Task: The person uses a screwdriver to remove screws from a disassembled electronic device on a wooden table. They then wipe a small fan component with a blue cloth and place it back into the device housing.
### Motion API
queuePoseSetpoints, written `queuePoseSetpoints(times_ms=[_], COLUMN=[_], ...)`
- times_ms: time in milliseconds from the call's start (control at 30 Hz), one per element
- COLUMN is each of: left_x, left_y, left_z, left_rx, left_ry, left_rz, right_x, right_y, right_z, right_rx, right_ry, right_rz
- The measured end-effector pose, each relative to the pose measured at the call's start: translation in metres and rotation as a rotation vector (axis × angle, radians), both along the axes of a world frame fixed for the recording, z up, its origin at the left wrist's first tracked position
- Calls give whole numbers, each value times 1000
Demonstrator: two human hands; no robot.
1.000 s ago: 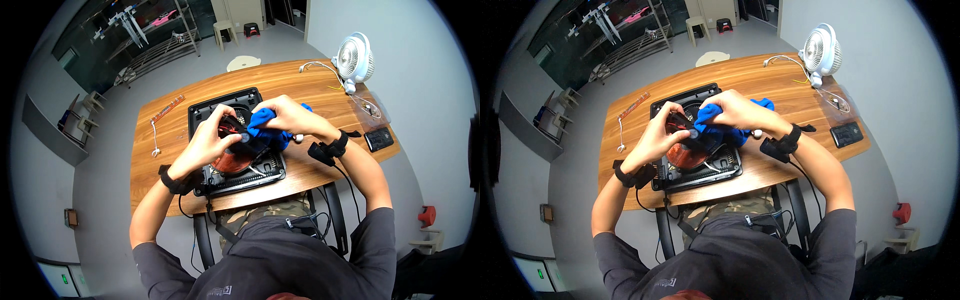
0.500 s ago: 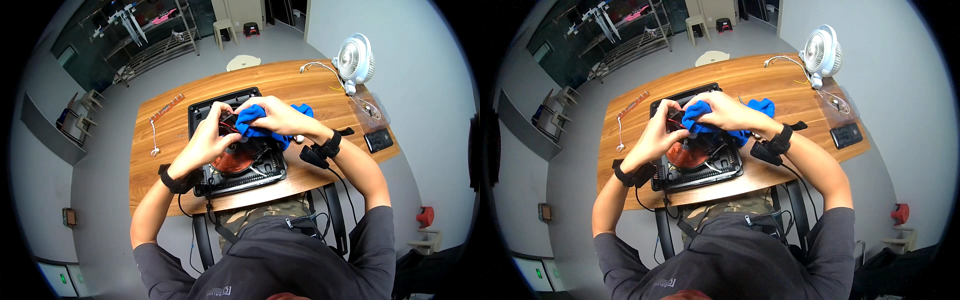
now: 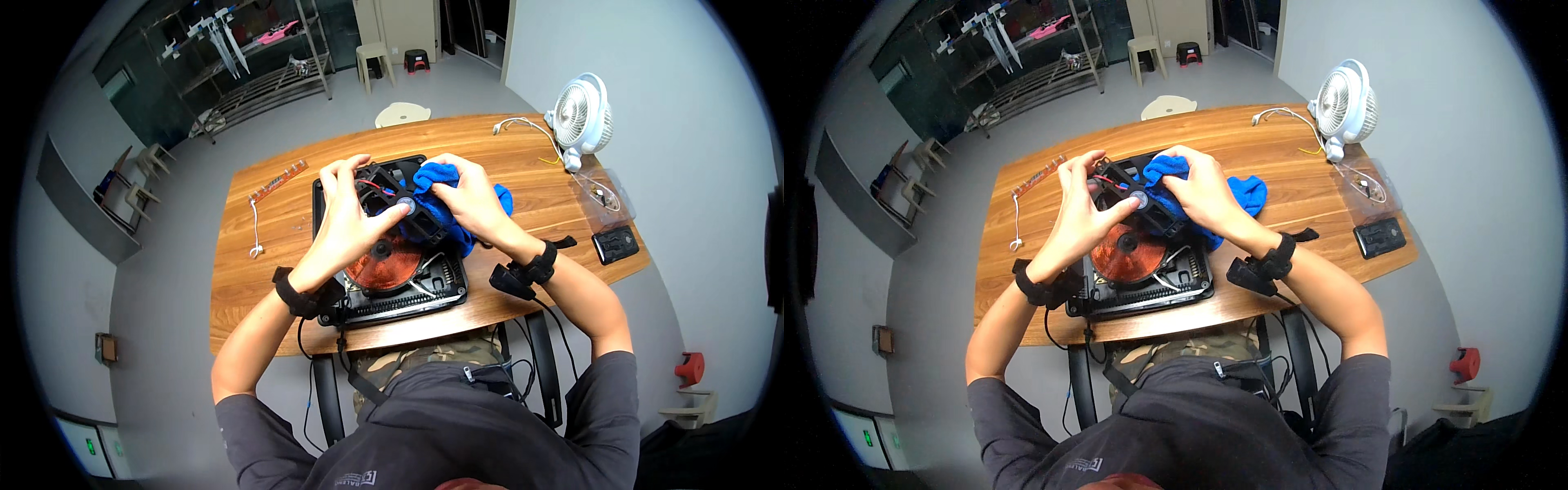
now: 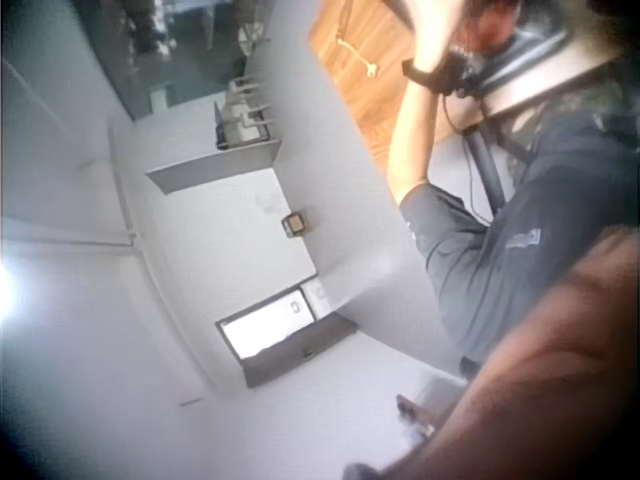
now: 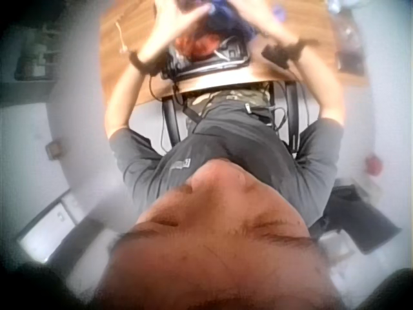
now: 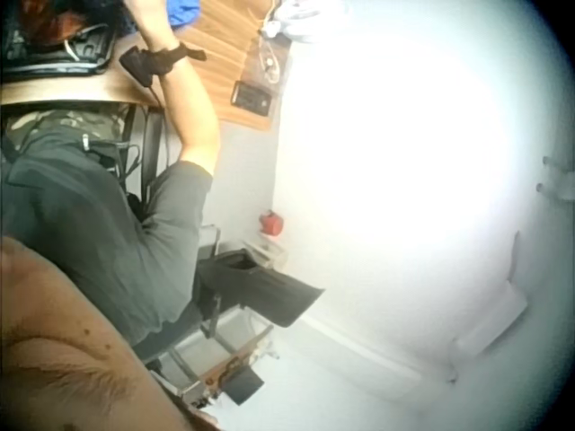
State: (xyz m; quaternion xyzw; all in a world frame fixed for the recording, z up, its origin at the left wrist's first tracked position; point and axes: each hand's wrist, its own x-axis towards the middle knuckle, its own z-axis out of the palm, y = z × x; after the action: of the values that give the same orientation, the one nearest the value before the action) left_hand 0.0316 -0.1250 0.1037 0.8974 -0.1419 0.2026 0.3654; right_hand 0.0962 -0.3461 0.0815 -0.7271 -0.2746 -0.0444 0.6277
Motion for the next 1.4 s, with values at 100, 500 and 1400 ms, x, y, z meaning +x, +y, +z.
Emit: queuePoseSetpoints(times_ms=[100,500,1400], left_x=[0,-1,10], left_y=[-1,-17,-6], left_z=[-4,4,11], left_rx=[98,-327,-363], left_ry=[-81,406,418], left_rz=[128,-89,-238], right_x=[0,5,0], right_y=[1,-3,-6], right_z=[-3,-13,5], right_rx=[30,-30,-37], right_ry=[-26,16,50], right_rz=[-101,-86,-24])
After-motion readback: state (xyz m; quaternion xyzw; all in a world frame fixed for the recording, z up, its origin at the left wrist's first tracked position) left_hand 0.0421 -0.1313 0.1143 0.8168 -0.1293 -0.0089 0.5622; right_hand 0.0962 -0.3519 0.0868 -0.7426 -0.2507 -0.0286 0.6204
